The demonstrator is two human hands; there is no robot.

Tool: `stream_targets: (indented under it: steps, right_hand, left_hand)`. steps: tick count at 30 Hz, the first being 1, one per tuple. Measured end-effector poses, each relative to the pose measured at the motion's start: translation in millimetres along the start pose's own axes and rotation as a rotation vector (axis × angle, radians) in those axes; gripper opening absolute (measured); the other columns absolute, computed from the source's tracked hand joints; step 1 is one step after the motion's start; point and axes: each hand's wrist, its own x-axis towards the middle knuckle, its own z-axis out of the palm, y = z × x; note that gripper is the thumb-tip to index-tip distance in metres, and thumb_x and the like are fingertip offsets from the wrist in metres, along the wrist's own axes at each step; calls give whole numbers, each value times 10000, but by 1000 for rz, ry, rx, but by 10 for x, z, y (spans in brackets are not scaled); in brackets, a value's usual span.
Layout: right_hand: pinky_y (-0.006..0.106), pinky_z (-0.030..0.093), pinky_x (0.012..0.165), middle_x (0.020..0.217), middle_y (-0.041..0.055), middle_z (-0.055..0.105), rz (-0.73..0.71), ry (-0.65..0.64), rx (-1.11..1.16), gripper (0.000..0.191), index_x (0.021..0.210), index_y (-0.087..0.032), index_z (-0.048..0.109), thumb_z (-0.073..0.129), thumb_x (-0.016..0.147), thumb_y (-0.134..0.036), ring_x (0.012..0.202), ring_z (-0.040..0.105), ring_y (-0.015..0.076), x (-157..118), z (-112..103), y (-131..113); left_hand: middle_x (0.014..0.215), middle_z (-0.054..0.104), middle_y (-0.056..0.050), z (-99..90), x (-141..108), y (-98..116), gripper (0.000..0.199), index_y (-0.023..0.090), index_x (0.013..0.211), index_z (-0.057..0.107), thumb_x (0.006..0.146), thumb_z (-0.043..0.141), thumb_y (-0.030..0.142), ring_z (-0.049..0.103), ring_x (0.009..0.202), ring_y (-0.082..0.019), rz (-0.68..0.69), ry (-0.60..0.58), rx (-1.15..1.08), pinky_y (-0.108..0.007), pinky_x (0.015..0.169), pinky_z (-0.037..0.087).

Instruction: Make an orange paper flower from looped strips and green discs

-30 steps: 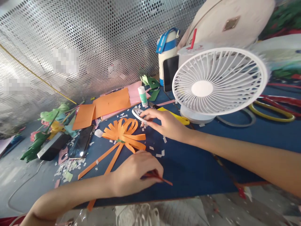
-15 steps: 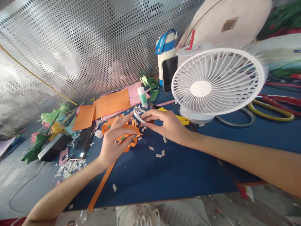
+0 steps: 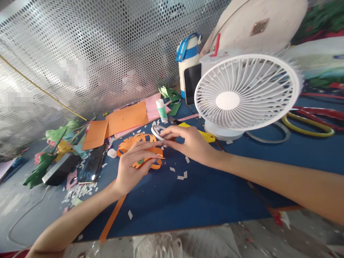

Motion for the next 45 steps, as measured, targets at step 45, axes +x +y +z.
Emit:
stream_targets:
  steps: [45]
  right_hand:
    - [283, 466, 690, 733, -12, 563, 172, -63, 389, 155, 775, -202, 532, 592, 873, -306, 713, 591, 148, -98, 212, -187]
  left_hand:
    - [806, 756, -53, 161, -32, -51, 101, 165, 801, 717, 731, 766, 219, 729, 773, -199, -484, 306, -217, -296, 715, 617]
